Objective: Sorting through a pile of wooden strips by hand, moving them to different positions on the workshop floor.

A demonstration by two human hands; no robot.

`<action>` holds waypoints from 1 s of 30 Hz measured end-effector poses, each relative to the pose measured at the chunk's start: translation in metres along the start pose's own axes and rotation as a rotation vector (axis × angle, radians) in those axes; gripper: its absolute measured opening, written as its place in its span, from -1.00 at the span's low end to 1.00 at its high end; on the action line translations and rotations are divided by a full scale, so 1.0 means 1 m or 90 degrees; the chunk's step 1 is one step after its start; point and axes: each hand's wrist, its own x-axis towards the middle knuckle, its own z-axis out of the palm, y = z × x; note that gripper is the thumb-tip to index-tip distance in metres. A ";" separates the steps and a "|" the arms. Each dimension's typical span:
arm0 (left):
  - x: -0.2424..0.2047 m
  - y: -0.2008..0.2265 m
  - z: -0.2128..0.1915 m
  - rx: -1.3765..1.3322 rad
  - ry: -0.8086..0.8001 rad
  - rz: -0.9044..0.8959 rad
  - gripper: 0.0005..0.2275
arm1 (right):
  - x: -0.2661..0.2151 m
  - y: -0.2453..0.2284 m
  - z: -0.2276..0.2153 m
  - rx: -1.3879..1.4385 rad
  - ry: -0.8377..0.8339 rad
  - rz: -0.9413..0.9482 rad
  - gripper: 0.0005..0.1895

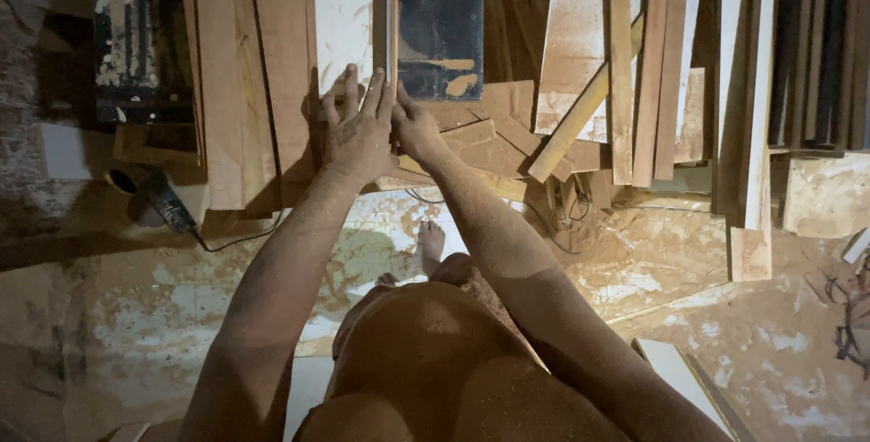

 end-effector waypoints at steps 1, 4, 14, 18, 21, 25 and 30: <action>0.002 -0.002 0.006 0.032 0.026 0.001 0.05 | 0.000 0.006 -0.003 -0.023 -0.004 -0.001 -0.29; 0.006 -0.009 0.019 0.067 0.055 0.021 -0.19 | -0.039 0.015 0.000 -0.098 0.009 0.000 -0.31; 0.037 -0.007 0.051 0.074 0.147 -0.014 -0.67 | -0.128 0.184 -0.092 -0.094 0.041 0.110 -0.19; 0.052 0.001 0.036 0.018 0.062 -0.051 -0.64 | -0.161 0.163 -0.117 -0.230 0.033 0.248 -0.10; 0.065 0.003 0.034 0.043 0.139 -0.060 -0.74 | -0.175 0.179 -0.135 -0.260 0.060 0.271 -0.08; 0.083 0.008 0.029 0.030 0.082 -0.125 -0.71 | -0.184 0.203 -0.153 -0.294 0.065 0.277 -0.04; 0.100 0.009 0.042 0.034 0.116 -0.156 -0.84 | -0.189 0.221 -0.161 -0.294 0.085 0.327 -0.14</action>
